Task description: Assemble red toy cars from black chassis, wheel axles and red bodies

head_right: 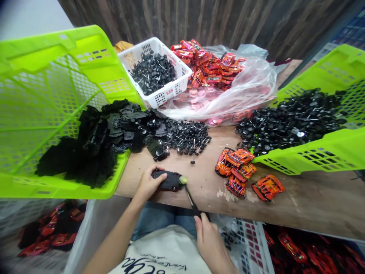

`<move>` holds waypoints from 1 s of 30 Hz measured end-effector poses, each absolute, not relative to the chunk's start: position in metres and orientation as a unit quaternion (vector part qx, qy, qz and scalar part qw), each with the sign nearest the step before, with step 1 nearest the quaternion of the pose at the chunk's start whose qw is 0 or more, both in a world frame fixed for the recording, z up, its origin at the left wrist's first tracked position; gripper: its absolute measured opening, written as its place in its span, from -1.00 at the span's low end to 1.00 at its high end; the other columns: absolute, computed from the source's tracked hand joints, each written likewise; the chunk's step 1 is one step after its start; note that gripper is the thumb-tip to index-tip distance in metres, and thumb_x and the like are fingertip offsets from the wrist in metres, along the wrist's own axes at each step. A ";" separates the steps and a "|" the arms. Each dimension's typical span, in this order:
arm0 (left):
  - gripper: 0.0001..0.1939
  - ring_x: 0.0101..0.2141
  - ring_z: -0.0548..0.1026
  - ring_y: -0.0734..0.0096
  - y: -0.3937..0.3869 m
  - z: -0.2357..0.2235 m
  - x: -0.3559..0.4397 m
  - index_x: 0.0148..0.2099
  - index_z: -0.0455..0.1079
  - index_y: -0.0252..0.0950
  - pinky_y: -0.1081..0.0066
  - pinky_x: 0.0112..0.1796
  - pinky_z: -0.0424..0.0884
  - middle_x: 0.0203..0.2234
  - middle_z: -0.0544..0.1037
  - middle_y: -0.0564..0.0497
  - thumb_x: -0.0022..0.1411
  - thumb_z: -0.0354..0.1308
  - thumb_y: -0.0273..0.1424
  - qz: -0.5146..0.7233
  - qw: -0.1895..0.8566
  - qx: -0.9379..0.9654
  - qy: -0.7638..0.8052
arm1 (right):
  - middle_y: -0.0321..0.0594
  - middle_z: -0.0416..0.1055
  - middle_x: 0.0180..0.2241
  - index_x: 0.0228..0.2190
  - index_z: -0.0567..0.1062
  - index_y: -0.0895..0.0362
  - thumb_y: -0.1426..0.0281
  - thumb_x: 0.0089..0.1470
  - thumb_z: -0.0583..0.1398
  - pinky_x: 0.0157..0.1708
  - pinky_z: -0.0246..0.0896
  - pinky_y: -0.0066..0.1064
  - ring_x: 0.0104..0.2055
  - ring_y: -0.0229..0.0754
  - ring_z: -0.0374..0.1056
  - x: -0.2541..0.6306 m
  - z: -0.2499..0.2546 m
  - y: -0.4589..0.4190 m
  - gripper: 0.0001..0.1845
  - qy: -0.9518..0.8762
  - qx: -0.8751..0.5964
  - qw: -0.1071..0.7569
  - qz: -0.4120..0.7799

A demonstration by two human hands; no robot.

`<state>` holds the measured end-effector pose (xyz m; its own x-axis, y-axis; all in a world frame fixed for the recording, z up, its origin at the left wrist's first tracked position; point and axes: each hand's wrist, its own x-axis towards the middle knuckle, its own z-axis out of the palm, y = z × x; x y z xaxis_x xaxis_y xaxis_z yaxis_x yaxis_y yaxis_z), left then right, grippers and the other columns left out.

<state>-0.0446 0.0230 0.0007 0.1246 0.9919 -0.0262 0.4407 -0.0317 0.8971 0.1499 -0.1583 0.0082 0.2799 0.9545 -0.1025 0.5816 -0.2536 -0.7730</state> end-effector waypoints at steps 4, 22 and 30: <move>-0.84 -0.29 0.46 0.32 0.024 0.001 -0.044 -0.30 0.39 -0.29 0.34 -0.21 0.36 -0.38 0.48 0.03 0.00 0.20 -0.40 0.340 0.407 0.633 0.563 | -0.23 0.32 -0.71 -0.48 0.37 0.08 0.01 0.23 -0.19 -0.64 0.09 -0.42 -0.68 -0.16 0.28 0.148 0.002 -0.165 -0.45 -0.542 -0.738 0.309 0.257; -0.59 -0.04 0.44 0.23 0.002 0.069 -0.046 0.06 0.26 -0.24 0.26 -0.03 0.37 -0.08 0.48 -0.12 0.15 0.04 -0.58 0.357 0.313 0.815 0.332 | -0.11 0.43 -0.13 -0.09 0.36 0.09 0.46 0.13 0.09 -0.04 0.29 -0.27 -0.04 -0.11 0.36 0.132 0.060 -0.025 -0.73 -0.735 -0.468 0.447 0.202; -0.48 0.00 0.42 0.21 -0.011 0.075 -0.043 0.12 0.21 -0.18 0.22 0.01 0.36 -0.02 0.45 -0.11 0.11 0.05 -0.58 0.354 0.332 0.823 0.293 | -0.12 0.44 -0.16 -0.06 0.33 0.05 0.53 0.12 0.06 -0.11 0.35 -0.28 -0.09 -0.11 0.39 0.140 0.092 -0.060 -0.66 -0.754 -0.480 0.426 0.140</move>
